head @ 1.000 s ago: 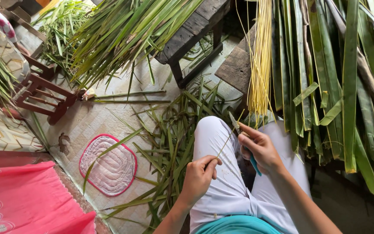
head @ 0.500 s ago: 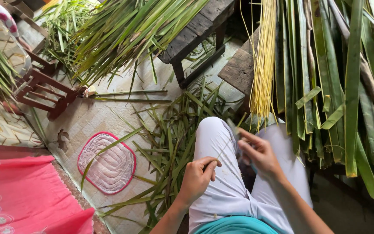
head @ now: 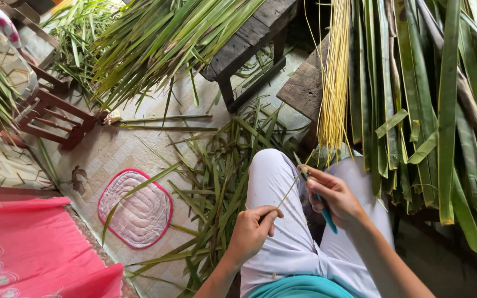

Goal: Stripping palm leaves using a small blade to separate the ribs from the foliage

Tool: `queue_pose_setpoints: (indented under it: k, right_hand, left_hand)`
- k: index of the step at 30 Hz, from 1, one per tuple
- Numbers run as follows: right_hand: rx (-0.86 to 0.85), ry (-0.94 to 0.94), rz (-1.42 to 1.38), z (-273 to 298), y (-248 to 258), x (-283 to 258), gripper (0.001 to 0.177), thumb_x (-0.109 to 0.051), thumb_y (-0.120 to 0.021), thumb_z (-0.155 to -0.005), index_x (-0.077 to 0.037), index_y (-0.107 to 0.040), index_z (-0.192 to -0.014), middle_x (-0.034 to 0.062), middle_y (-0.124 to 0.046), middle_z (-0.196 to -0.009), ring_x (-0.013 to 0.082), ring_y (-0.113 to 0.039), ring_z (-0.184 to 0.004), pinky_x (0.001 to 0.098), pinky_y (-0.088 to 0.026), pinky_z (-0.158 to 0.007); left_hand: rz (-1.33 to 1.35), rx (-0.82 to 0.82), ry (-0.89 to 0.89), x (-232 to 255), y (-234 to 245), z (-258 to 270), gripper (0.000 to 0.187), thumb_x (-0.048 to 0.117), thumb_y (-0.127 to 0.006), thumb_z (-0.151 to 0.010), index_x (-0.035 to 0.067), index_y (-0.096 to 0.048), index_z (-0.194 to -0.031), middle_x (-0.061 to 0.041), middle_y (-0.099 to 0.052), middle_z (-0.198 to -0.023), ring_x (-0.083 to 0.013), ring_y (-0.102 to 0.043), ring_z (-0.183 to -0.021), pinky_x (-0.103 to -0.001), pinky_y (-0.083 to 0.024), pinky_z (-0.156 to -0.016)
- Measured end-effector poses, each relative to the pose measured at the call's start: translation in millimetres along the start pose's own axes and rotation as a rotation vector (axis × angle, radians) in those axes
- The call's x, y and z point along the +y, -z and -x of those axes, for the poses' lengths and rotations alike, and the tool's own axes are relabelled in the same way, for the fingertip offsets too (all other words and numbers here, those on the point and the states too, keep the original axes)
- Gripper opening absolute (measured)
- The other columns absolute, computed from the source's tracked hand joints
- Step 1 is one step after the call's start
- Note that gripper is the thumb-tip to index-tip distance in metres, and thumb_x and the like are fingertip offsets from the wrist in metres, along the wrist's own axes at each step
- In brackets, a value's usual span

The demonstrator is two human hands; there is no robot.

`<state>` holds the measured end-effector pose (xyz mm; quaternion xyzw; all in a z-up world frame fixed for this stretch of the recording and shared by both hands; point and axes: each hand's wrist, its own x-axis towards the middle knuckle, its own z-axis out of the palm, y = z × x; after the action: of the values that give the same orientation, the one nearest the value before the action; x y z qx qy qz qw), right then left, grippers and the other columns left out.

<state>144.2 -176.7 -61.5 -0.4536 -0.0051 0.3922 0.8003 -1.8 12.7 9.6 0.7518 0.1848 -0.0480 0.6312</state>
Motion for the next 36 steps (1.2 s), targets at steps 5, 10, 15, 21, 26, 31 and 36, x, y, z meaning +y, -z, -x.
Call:
queue_pose_setpoints:
  k: [5, 10, 15, 21, 26, 31, 36]
  right_hand:
    - [0.058, 0.069, -0.027, -6.0, -1.1, -16.8, 0.049, -0.009, -0.065, -0.09, -0.003, -0.059, -0.138, 0.0026, -0.059, -0.072, 0.0073, -0.047, -0.048, 0.019, -0.036, -0.038]
    - [0.106, 0.121, 0.011, -2.4, -3.2, -20.4, 0.05, -0.01, -0.063, -0.091, -0.002, -0.057, -0.14, 0.0021, -0.058, -0.073, 0.0073, -0.047, -0.049, 0.0186, -0.036, -0.038]
    - [0.042, -0.024, 0.155, 12.7, -23.0, 37.3, 0.073, -0.007, -0.067, -0.086, -0.01, -0.041, -0.154, 0.0108, -0.062, -0.083, 0.0109, -0.049, -0.051, 0.0232, -0.039, -0.038]
    - [-0.013, -0.141, 0.062, 16.4, -32.3, 29.4, 0.053, -0.003, -0.067, -0.087, 0.006, -0.059, -0.139, 0.0067, -0.059, -0.075, 0.0108, -0.045, -0.05, 0.0228, -0.034, -0.04]
    - [-0.02, -0.071, 0.039, -6.3, -3.2, -2.1, 0.048, -0.008, -0.064, -0.09, -0.001, -0.061, -0.137, 0.0019, -0.058, -0.067, 0.0079, -0.044, -0.046, 0.0205, -0.033, -0.037]
    - [0.024, -0.043, 0.003, -12.3, -0.6, -26.5, 0.046, -0.009, -0.062, -0.092, -0.002, -0.06, -0.138, 0.0011, -0.056, -0.074, 0.0081, -0.043, -0.051, 0.0207, -0.033, -0.042]
    - [0.061, 0.159, -0.057, -18.0, 3.0, -39.8, 0.052, -0.01, -0.062, -0.092, -0.001, -0.053, -0.143, 0.0017, -0.063, -0.07, 0.0052, -0.053, -0.045, 0.0177, -0.045, -0.034]
  left_hand:
    - [0.009, -0.029, 0.026, -0.9, 4.7, 1.3, 0.02, 0.009, -0.061, -0.093, 0.003, -0.079, -0.091, 0.001, -0.058, -0.051, -0.0056, -0.047, -0.045, -0.021, -0.035, -0.043]
    - [0.027, -0.025, 0.103, -16.3, 7.4, -3.4, 0.021, 0.01, -0.06, -0.093, 0.001, -0.078, -0.089, 0.0, -0.059, -0.052, -0.0064, -0.052, -0.048, -0.02, -0.038, -0.046]
    - [0.282, -0.045, 0.149, -29.3, 3.5, -17.3, 0.022, 0.01, -0.057, -0.097, 0.001, -0.077, -0.095, -0.001, -0.056, -0.052, -0.0061, -0.037, -0.04, -0.021, -0.027, -0.038]
    - [0.356, -0.096, 0.158, -26.2, 3.0, -13.7, 0.022, 0.013, -0.058, -0.098, 0.0, -0.076, -0.097, -0.001, -0.054, -0.053, -0.0055, -0.037, -0.041, -0.02, -0.026, -0.039]
    - [0.427, -0.159, 0.162, -44.8, 12.3, -10.1, 0.02, 0.007, -0.059, -0.097, -0.004, -0.075, -0.097, -0.004, -0.056, -0.053, -0.0046, -0.034, -0.039, -0.019, -0.023, -0.037]
    - [0.333, -0.133, 0.18, -37.1, 18.8, -9.2, 0.02, 0.008, -0.06, -0.096, -0.003, -0.077, -0.096, -0.003, -0.056, -0.053, -0.0045, -0.036, -0.04, -0.019, -0.025, -0.039]
    - [0.031, -0.004, 0.128, -23.5, 18.4, -6.4, 0.019, 0.007, -0.063, -0.091, 0.0, -0.08, -0.093, -0.001, -0.061, -0.055, -0.0068, -0.053, -0.049, -0.02, -0.039, -0.046]
